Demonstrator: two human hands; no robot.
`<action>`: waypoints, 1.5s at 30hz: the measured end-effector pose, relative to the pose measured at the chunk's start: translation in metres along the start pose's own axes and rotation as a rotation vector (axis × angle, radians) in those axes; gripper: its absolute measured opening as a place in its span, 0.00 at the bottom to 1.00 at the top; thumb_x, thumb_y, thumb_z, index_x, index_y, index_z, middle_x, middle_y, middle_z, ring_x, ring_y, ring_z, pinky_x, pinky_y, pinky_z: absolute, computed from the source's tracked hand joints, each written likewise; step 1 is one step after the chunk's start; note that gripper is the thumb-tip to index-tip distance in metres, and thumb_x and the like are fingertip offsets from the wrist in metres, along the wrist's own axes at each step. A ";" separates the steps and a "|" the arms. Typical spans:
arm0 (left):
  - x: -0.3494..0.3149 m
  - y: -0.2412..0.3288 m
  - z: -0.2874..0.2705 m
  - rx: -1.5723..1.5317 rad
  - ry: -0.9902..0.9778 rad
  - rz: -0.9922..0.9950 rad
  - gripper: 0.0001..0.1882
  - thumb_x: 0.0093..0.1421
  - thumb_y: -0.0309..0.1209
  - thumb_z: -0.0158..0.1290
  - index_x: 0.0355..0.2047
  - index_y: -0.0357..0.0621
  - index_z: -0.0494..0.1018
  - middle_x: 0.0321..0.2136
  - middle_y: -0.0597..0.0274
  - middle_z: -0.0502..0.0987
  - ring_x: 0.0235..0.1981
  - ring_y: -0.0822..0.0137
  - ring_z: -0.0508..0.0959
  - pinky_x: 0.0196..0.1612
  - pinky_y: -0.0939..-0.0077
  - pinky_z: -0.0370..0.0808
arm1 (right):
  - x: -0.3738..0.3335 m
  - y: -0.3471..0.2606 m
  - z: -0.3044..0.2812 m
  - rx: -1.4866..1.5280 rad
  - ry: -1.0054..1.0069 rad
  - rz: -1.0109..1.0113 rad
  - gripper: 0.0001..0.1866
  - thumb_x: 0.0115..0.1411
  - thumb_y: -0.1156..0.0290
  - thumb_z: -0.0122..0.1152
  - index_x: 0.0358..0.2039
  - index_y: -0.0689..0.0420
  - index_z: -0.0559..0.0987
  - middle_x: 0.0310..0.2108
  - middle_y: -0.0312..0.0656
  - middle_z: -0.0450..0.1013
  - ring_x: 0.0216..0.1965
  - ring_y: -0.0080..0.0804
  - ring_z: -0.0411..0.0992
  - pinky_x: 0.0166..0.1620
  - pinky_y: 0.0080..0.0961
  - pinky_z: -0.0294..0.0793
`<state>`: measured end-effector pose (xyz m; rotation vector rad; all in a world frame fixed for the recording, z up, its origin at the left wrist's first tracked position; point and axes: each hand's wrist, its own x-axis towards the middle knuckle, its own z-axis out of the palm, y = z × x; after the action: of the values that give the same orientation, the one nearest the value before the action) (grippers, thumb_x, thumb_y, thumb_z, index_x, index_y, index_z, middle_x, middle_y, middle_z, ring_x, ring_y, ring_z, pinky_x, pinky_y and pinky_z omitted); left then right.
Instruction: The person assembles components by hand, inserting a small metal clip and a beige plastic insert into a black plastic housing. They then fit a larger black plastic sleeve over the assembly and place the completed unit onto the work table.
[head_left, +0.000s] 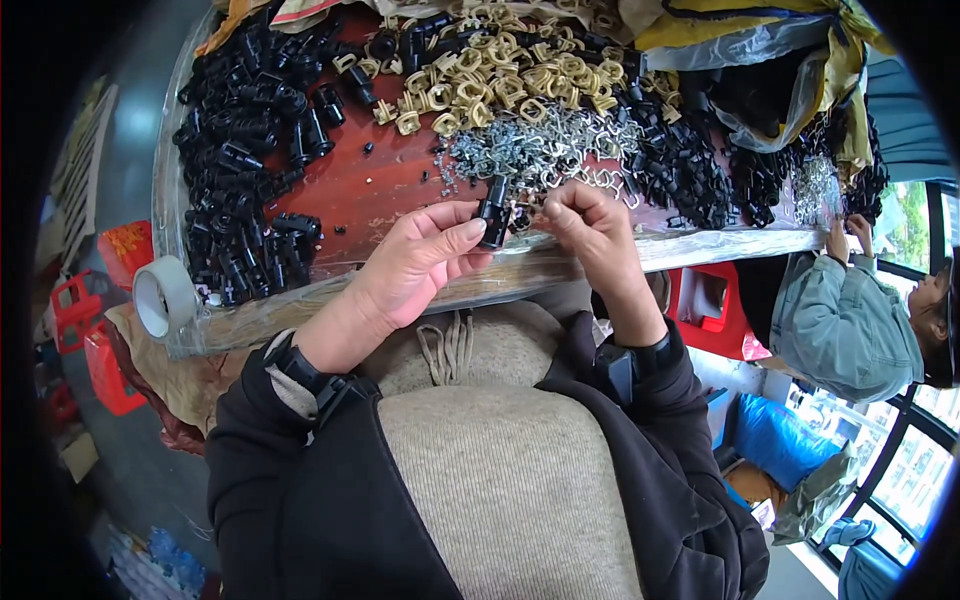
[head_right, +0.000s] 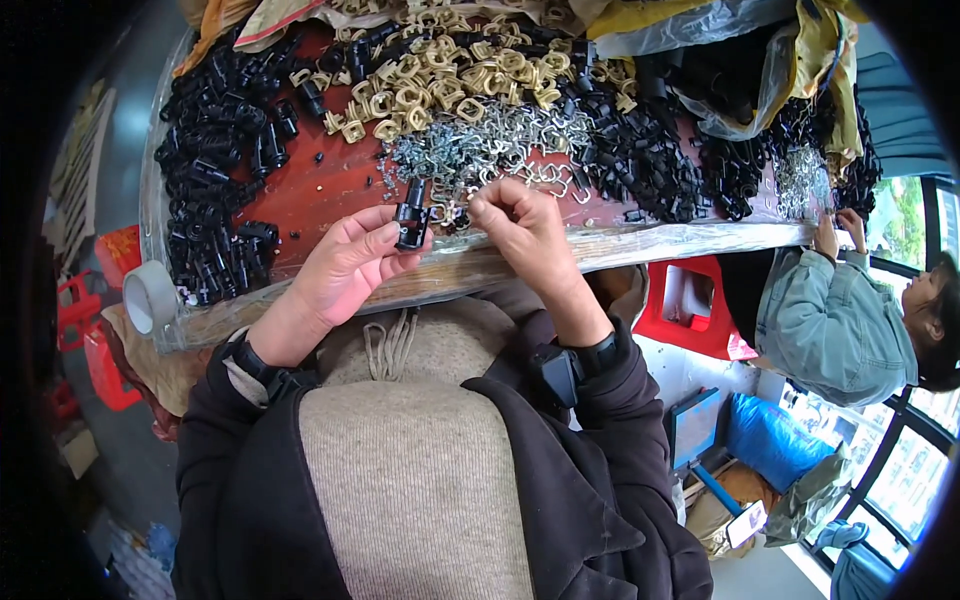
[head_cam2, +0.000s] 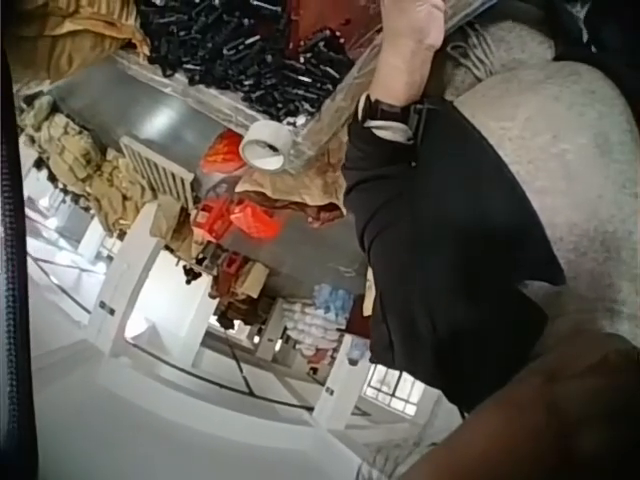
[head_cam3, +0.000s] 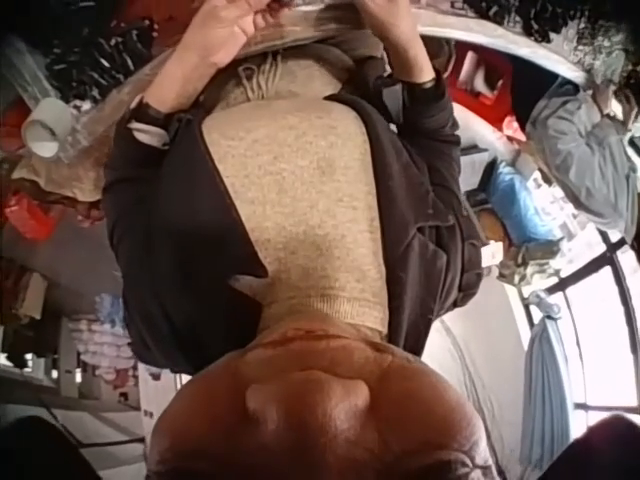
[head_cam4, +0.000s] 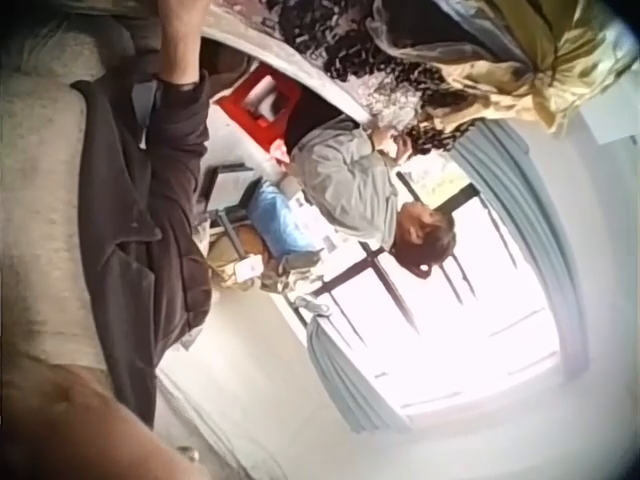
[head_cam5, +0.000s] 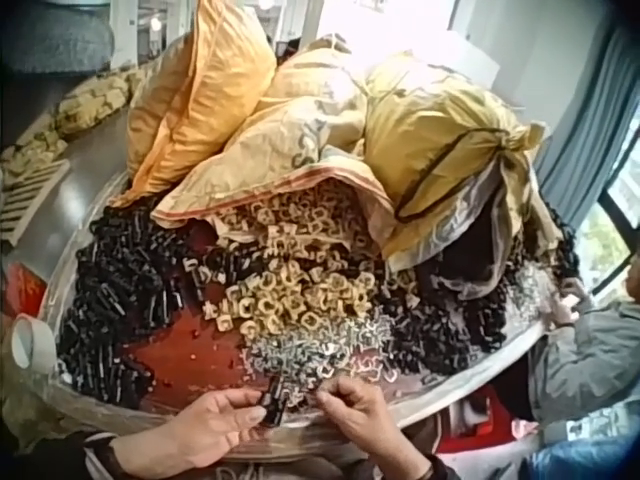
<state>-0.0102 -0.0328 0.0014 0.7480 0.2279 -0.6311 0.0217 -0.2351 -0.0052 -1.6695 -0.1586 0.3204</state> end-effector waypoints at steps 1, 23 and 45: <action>0.001 -0.002 0.002 0.004 -0.004 -0.002 0.13 0.53 0.27 0.47 0.39 0.36 0.65 0.36 0.55 0.71 0.37 0.68 0.72 0.41 0.77 0.70 | -0.003 0.000 0.002 0.029 -0.013 -0.002 0.07 0.53 0.70 0.52 0.24 0.61 0.69 0.16 0.26 0.60 0.17 0.11 0.55 0.20 0.09 0.53; -0.025 0.007 -0.027 -0.160 -0.174 0.159 0.13 0.54 0.29 0.46 0.39 0.35 0.66 0.36 0.57 0.71 0.39 0.69 0.71 0.45 0.76 0.67 | -0.003 -0.025 0.065 0.215 -0.167 -0.110 0.09 0.55 0.68 0.49 0.25 0.60 0.68 0.22 0.31 0.63 0.20 0.13 0.56 0.22 0.09 0.55; -0.005 -0.010 0.018 0.028 0.001 -0.120 0.16 0.54 0.27 0.46 0.42 0.35 0.63 0.33 0.58 0.71 0.32 0.67 0.74 0.35 0.80 0.72 | -0.030 -0.005 0.008 0.131 -0.061 -0.217 0.06 0.52 0.74 0.52 0.23 0.61 0.67 0.21 0.30 0.62 0.22 0.15 0.57 0.24 0.12 0.56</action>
<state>-0.0208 -0.0489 0.0111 0.7659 0.2668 -0.7488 -0.0089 -0.2351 0.0024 -1.4979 -0.3540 0.2135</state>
